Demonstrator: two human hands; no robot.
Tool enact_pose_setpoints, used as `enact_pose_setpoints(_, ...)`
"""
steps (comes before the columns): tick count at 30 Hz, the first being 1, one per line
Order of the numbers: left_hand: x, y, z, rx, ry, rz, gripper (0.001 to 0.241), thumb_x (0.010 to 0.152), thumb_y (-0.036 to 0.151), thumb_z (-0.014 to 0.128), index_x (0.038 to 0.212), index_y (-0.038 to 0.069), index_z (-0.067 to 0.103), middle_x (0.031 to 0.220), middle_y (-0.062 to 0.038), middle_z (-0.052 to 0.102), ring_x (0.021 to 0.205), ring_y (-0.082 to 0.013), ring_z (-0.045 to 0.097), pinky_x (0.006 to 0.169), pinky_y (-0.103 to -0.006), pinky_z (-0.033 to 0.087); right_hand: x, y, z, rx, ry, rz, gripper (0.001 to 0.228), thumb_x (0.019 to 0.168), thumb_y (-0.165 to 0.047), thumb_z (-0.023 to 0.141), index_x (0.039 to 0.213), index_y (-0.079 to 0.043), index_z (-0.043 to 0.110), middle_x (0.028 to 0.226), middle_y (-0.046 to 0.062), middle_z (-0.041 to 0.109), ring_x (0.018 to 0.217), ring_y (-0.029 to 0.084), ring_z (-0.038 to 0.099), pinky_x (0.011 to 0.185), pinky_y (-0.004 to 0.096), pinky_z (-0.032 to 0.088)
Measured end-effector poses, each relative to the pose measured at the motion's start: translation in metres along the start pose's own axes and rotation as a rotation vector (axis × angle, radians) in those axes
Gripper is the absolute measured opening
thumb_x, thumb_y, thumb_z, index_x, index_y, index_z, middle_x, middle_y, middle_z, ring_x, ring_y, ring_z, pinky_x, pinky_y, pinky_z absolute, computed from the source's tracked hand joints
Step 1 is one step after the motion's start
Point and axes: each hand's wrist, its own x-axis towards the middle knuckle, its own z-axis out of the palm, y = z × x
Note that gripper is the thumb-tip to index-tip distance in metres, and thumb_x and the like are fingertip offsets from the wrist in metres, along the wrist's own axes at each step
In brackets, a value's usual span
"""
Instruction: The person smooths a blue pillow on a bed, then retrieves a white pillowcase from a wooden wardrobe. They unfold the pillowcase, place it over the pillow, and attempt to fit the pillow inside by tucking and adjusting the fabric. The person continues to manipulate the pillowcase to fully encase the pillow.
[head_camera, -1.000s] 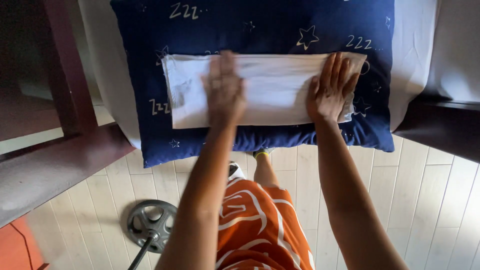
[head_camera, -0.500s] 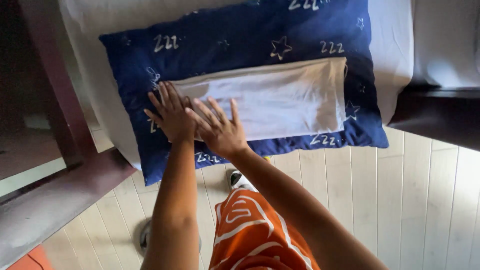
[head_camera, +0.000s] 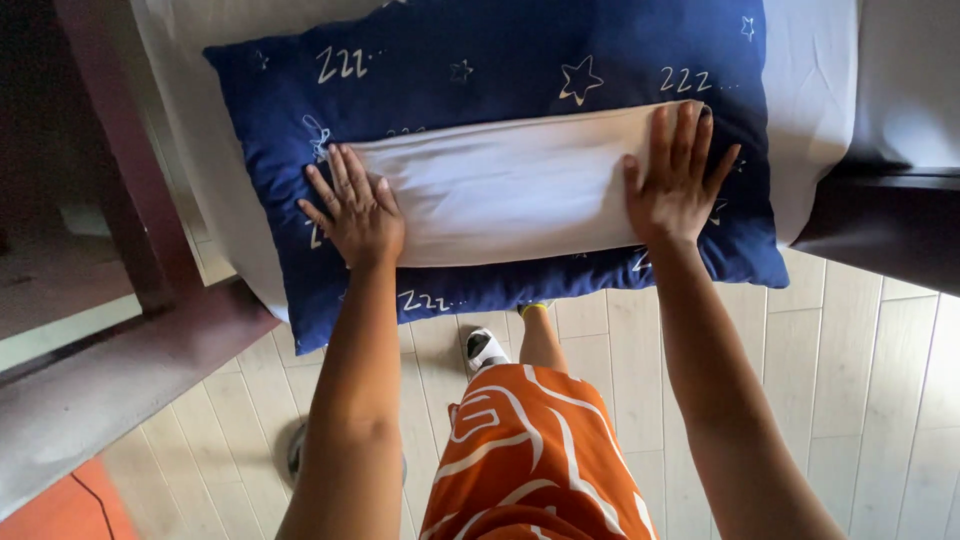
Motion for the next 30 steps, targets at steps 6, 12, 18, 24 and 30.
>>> enact_pose_setpoints(6,0.000,0.039,0.010,0.077,0.333,-0.120,0.064,0.107,0.046,0.034,0.161,0.012,0.028,0.169,-0.011,0.023,0.155,-0.0411,0.012,0.120,-0.0696,0.007,0.005,-0.005,-0.003,0.075,0.008,0.057,0.069,0.110,-0.056,0.026,0.169,-0.021,0.017,0.175,0.012,0.013,0.162,0.036,0.010,0.124,0.067,-0.002)
enact_pose_setpoints(12,-0.105,0.263,0.006,-0.473,0.143,0.564,0.067,0.096,0.042,0.060,0.156,0.020,0.038,0.166,-0.004,0.038,0.151,-0.0311,0.032,0.125,-0.0750,0.013,0.007,0.004,0.008,0.048,-0.073,0.104,0.069,0.109,-0.053,0.027,0.170,-0.024,0.010,0.178,0.007,0.005,0.164,0.032,0.004,0.127,0.065,-0.004)
enact_pose_setpoints(18,-0.051,0.181,0.015,-0.417,0.040,0.686,0.064,0.103,0.032,0.057,0.164,0.025,0.040,0.173,0.006,0.030,0.164,-0.0185,0.022,0.136,-0.0430,0.018,0.007,0.005,0.004,0.012,-0.095,0.108,0.071,0.110,-0.054,0.029,0.171,-0.027,0.007,0.179,0.005,0.002,0.166,0.029,0.003,0.128,0.063,-0.006)
enact_pose_setpoints(24,0.001,0.015,-0.033,-0.050,-0.049,0.115,0.062,0.108,0.053,0.034,0.165,0.029,0.025,0.173,0.001,0.017,0.160,-0.0282,0.009,0.121,-0.0702,-0.003,0.004,0.001,-0.007,0.049,-0.085,0.091,0.072,0.108,-0.061,0.029,0.169,-0.027,0.009,0.177,0.006,0.005,0.163,0.030,0.004,0.126,0.063,-0.006)
enact_pose_setpoints(30,0.006,-0.026,-0.008,-0.001,0.214,0.244,0.068,0.107,0.051,0.044,0.164,0.017,0.032,0.170,-0.018,0.024,0.154,-0.0438,0.012,0.116,-0.0719,-0.001,-0.015,0.012,-0.009,0.188,0.187,0.032,0.083,0.104,-0.061,0.057,0.165,-0.015,0.026,0.162,0.013,0.041,0.153,0.032,0.030,0.122,0.066,-0.006)
